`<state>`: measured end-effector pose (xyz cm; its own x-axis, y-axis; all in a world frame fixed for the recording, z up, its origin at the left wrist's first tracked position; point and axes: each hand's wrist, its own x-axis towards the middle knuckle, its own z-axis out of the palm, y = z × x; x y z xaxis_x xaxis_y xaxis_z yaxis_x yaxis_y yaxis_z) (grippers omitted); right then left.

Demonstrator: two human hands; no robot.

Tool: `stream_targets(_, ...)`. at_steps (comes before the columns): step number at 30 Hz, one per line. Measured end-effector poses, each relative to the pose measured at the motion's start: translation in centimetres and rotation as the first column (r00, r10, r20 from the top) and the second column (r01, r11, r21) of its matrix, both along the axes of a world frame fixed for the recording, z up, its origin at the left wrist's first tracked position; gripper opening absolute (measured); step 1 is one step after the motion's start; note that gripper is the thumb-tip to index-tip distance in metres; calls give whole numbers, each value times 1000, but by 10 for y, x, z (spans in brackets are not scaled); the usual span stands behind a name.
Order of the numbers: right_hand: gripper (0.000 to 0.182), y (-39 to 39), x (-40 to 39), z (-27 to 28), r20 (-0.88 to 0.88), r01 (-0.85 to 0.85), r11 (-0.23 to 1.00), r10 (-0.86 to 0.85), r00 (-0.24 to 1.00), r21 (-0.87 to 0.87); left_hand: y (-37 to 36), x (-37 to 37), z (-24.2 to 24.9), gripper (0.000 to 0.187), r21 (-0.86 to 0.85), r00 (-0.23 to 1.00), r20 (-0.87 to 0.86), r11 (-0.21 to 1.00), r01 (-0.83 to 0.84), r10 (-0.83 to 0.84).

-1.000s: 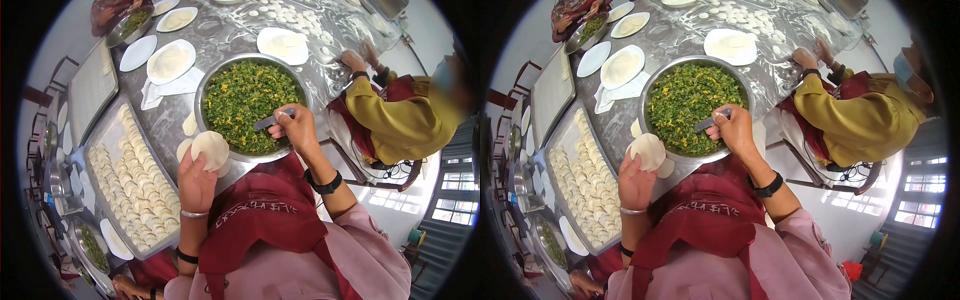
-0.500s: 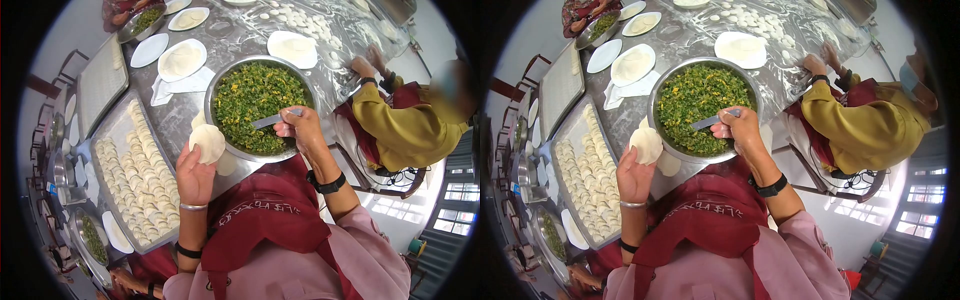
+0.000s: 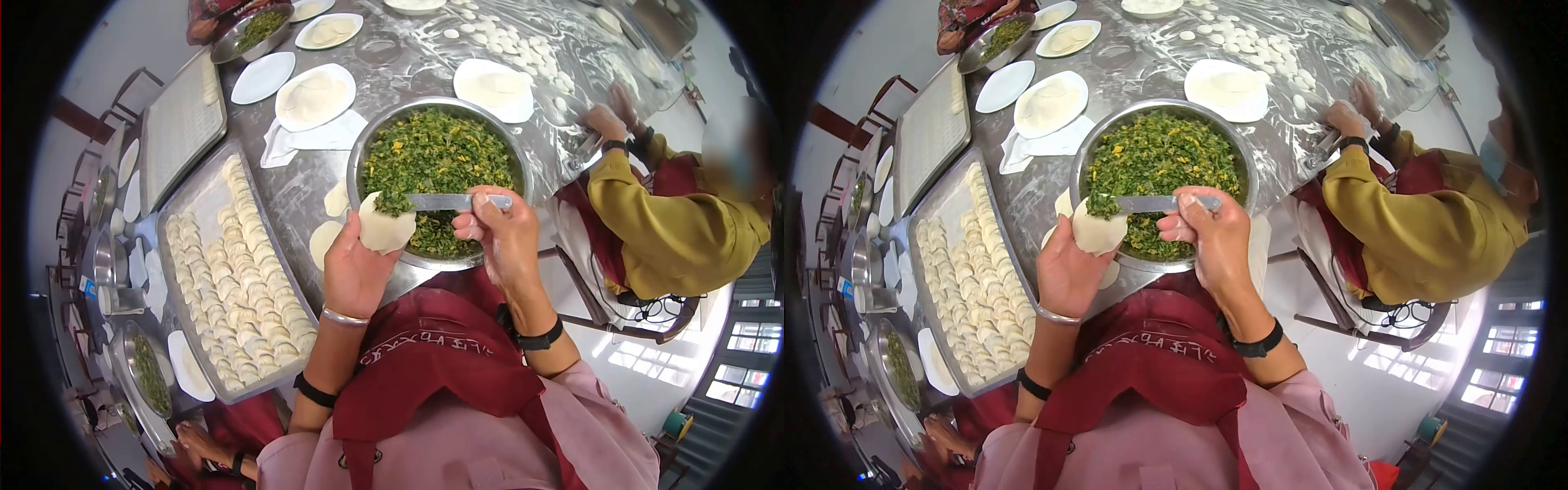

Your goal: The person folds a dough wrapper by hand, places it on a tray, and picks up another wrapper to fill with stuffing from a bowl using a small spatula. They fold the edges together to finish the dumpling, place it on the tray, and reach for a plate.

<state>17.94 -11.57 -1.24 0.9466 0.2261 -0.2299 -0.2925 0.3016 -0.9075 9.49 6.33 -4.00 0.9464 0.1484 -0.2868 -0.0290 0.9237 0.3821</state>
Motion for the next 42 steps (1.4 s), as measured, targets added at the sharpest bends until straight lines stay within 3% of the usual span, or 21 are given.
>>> stream_targets(2,21,4,-11,-4,129,3,998,5,992,-55,1,0,3,47,9,1000,5,1000,2,-2)
stream_targets(4,17,2,-22,-9,381,-26,973,114,917,-228,3,1,4,47,29,1000,-7,1000,4,-4)
stream_targets(6,17,-1,-27,-23,634,-18,935,256,730,-355,5,2,4,47,36,1000,12,999,-10,10)
stream_targets(7,23,0,-28,-28,759,97,878,344,552,-469,6,2,4,47,39,1000,23,999,-15,14)
stream_targets(10,28,0,-32,-31,811,108,855,431,395,-507,10,1,3,45,30,998,59,1000,-5,3)
stream_targets(14,20,-9,-24,-20,781,54,880,388,489,-472,9,-1,4,45,25,999,22,999,-30,30)
stream_targets(17,15,-14,-27,-2,486,-109,953,241,840,-283,6,-3,8,45,35,1000,9,999,-25,25)
stream_targets(18,16,-14,-28,2,418,-129,967,213,883,-220,5,-3,9,46,39,1000,5,999,-19,19)
stream_targets(20,18,-10,-28,7,268,-147,985,165,949,-87,3,-3,9,46,49,1000,-1,999,-2,2)
stream_targets(25,18,-3,-16,-11,22,-83,995,84,996,-53,-3,-8,8,46,83,1000,0,996,26,-26)
stream_targets(31,16,-12,-8,-14,0,-120,991,120,993,-66,0,-12,1,46,81,1000,5,997,1,-2)
stream_targets(34,16,-26,5,-8,64,-35,999,37,997,-33,9,-16,-5,46,45,999,-3,998,-54,54)
stream_targets(39,16,-32,24,-29,208,73,901,19,978,-428,14,-18,-9,47,34,994,-40,994,-101,102)
stream_targets(42,16,-21,23,-42,284,62,817,127,950,-574,14,-19,-10,46,35,996,-32,996,-82,83)
